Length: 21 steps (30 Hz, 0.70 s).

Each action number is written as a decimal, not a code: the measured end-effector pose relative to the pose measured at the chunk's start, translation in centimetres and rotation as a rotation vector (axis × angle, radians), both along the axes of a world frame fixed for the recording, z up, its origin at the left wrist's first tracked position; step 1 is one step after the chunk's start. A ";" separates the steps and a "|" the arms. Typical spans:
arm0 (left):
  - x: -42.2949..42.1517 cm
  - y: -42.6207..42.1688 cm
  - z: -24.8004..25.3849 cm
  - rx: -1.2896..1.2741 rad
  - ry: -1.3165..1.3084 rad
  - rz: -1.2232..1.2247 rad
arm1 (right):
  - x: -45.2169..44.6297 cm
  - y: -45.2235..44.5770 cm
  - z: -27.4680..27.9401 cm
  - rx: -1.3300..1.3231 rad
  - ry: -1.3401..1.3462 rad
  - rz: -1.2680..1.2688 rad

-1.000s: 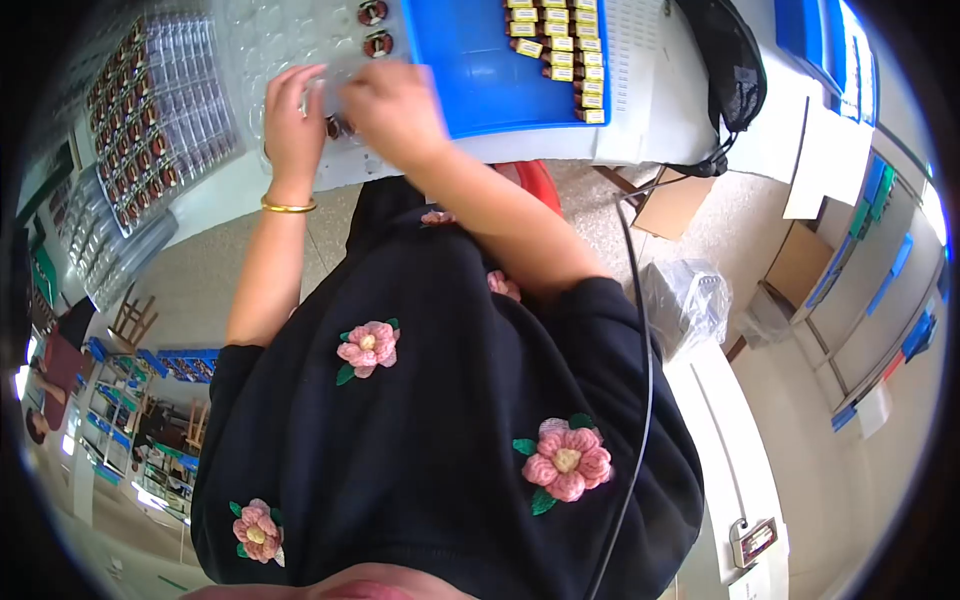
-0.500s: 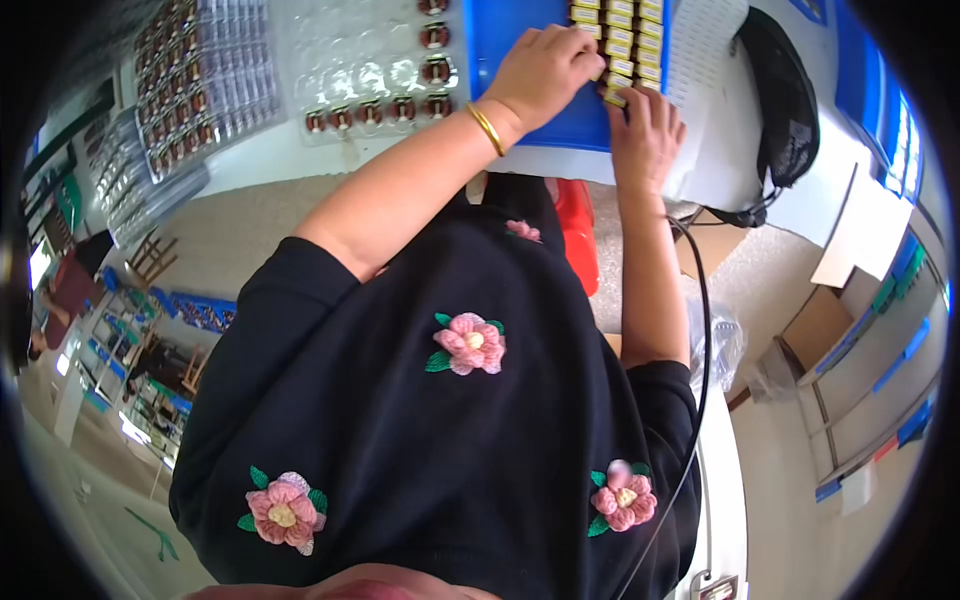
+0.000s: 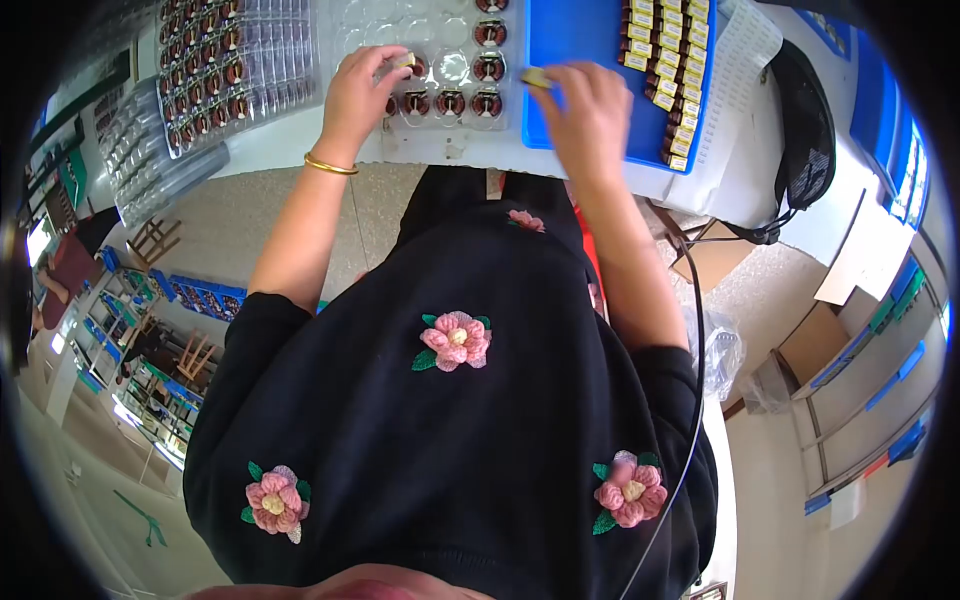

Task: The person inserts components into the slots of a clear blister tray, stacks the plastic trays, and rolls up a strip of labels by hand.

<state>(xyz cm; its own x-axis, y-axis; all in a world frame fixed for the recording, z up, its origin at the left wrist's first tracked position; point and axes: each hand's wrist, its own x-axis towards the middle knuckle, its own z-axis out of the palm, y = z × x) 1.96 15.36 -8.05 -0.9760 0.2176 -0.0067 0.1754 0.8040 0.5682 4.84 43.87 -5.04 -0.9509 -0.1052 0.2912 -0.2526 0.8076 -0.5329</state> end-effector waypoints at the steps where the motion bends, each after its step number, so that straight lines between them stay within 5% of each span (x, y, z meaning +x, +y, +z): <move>1: -0.1 0.1 0.2 0.003 0.015 -0.030 | -1.0 -2.1 -0.5 -0.044 -0.022 0.074; 11: -0.5 2.1 -1.1 -0.068 0.048 0.226 | -4.4 -9.4 -4.6 0.218 -0.185 0.151; 15: -1.4 4.6 -1.0 -0.016 0.153 0.096 | -3.2 -6.6 -3.6 0.060 -0.038 0.123; 21: -3.1 16.0 0.4 0.157 0.273 -0.227 | 1.1 7.5 -2.5 0.230 0.048 -0.211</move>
